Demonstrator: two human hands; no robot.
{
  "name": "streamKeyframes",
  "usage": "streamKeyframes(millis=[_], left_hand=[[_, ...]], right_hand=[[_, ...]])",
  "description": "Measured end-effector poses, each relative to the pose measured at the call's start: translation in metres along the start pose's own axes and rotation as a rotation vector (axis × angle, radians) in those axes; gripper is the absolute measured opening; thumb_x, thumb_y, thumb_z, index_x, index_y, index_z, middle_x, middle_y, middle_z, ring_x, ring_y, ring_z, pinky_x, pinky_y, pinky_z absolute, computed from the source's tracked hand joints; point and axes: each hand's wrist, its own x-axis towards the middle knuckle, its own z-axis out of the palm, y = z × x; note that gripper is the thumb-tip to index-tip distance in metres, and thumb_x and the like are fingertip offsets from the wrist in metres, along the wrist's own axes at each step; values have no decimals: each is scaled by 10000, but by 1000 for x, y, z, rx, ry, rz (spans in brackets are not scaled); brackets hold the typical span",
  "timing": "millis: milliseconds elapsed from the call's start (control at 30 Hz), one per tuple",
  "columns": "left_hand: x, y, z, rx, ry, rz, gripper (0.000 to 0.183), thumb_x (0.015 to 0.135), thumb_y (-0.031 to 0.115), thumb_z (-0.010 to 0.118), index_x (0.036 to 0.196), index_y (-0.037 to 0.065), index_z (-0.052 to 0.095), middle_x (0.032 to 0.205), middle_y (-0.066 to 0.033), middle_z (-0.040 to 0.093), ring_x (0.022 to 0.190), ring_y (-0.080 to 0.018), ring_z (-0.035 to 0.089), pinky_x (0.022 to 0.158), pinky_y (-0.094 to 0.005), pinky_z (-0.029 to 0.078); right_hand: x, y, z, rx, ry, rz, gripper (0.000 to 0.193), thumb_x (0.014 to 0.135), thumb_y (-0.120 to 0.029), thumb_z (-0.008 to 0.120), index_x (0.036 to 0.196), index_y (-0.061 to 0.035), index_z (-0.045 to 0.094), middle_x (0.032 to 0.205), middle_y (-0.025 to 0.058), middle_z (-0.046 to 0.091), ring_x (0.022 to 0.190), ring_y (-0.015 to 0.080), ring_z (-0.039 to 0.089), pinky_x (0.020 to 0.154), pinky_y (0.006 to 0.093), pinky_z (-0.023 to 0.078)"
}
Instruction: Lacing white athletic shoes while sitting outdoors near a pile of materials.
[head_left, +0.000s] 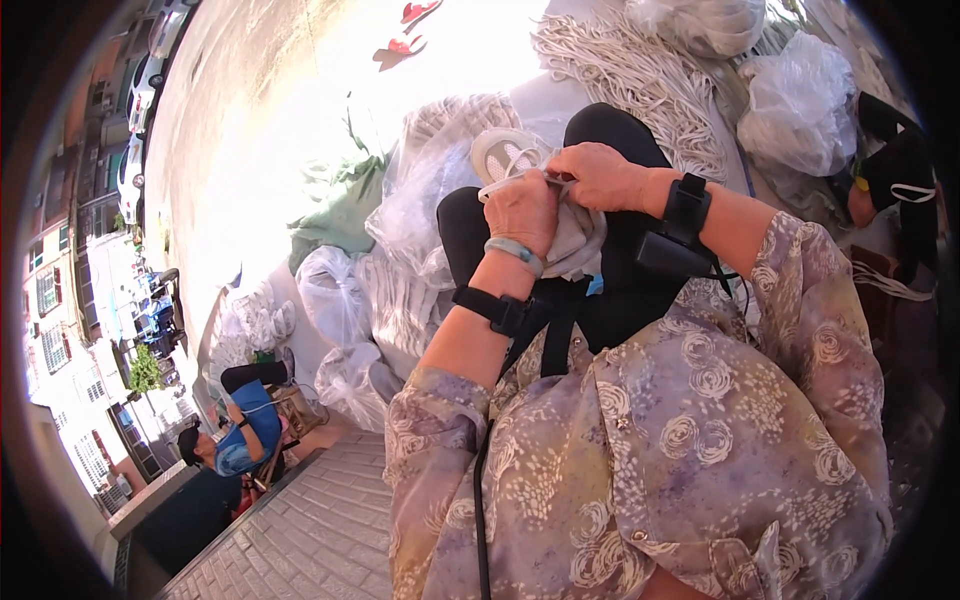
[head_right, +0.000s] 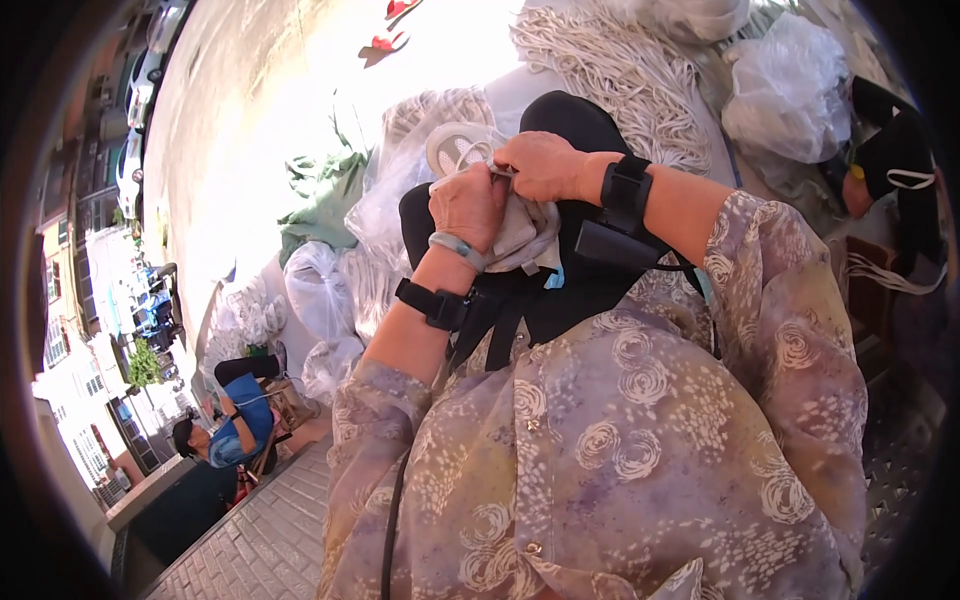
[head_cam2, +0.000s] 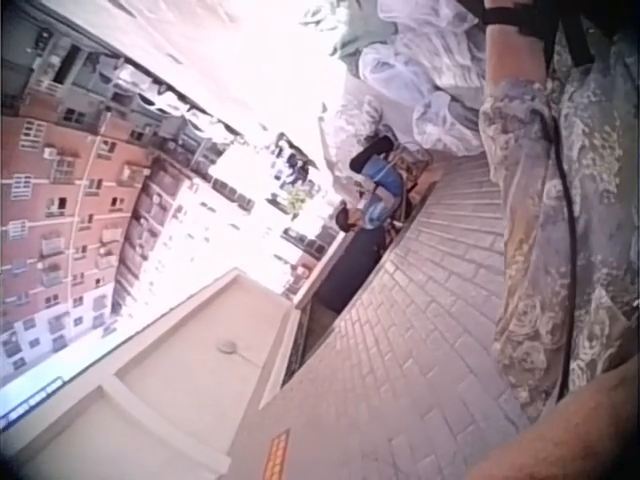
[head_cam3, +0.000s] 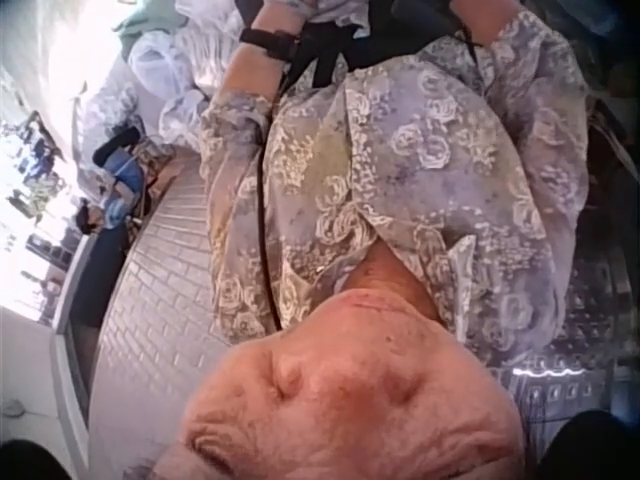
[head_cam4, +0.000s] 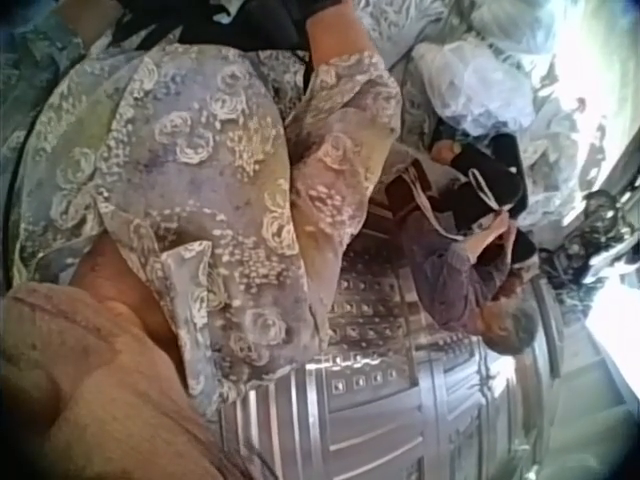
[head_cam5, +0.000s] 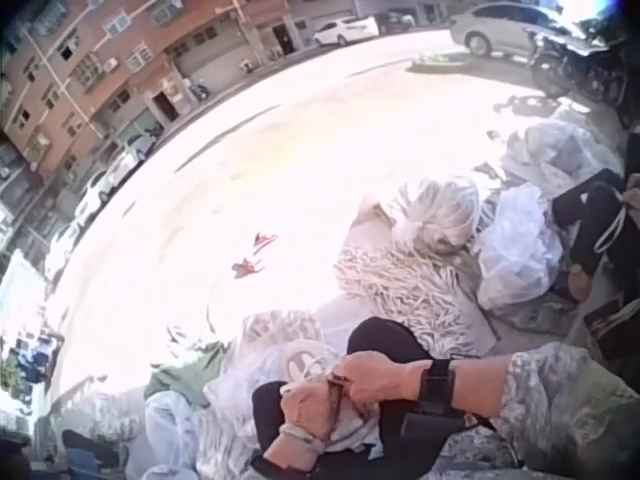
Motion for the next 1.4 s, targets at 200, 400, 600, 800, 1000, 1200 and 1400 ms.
streamKeyframes(millis=[200,400,600,800,1000,1200,1400], left_hand=[[7,0,-4,2,-6,54,163,786,228,553,783,70,593,683,-166,619,675,-345,621,605,-437,486],[-41,-3,-55,88,-173,155,145,770,200,568,731,61,549,646,-170,592,647,-374,599,579,-465,467],[-199,-152,-55,327,-378,-340,190,782,230,574,707,56,561,681,-172,608,694,-380,602,617,-476,458],[-364,-239,-42,432,-885,-966,288,774,216,552,1007,87,664,1076,-168,617,1038,-323,575,873,-400,461],[-224,-195,-3,46,-460,-488,231,770,304,567,792,83,631,844,-170,624,847,-358,589,717,-449,457],[-59,-102,-33,-272,240,22,206,760,130,599,948,45,594,920,-117,600,855,-314,558,764,-392,449],[3,-68,-8,-168,278,222,237,740,111,604,969,52,592,908,-101,600,842,-278,566,772,-348,447]], right_hand=[[0,7,1,91,-22,2,226,622,-78,550,832,-15,610,768,196,611,783,376,577,673,433,444],[-25,4,0,50,115,22,313,620,-179,577,890,-22,582,772,157,597,774,345,579,681,408,452],[-26,2,3,131,194,-10,363,614,-205,595,930,-26,584,825,130,587,780,314,579,702,378,461],[-26,11,12,137,233,-44,398,633,-166,611,1000,-16,574,809,102,554,719,248,566,657,327,461],[-33,15,6,107,224,21,406,637,-161,623,1012,-12,574,811,94,547,700,224,554,654,311,458],[-16,-3,3,386,77,178,328,684,-164,594,987,-38,606,834,115,579,781,282,583,695,355,458],[-10,-6,15,79,292,-17,244,761,-128,558,984,-45,608,848,130,594,789,275,581,690,335,457]])
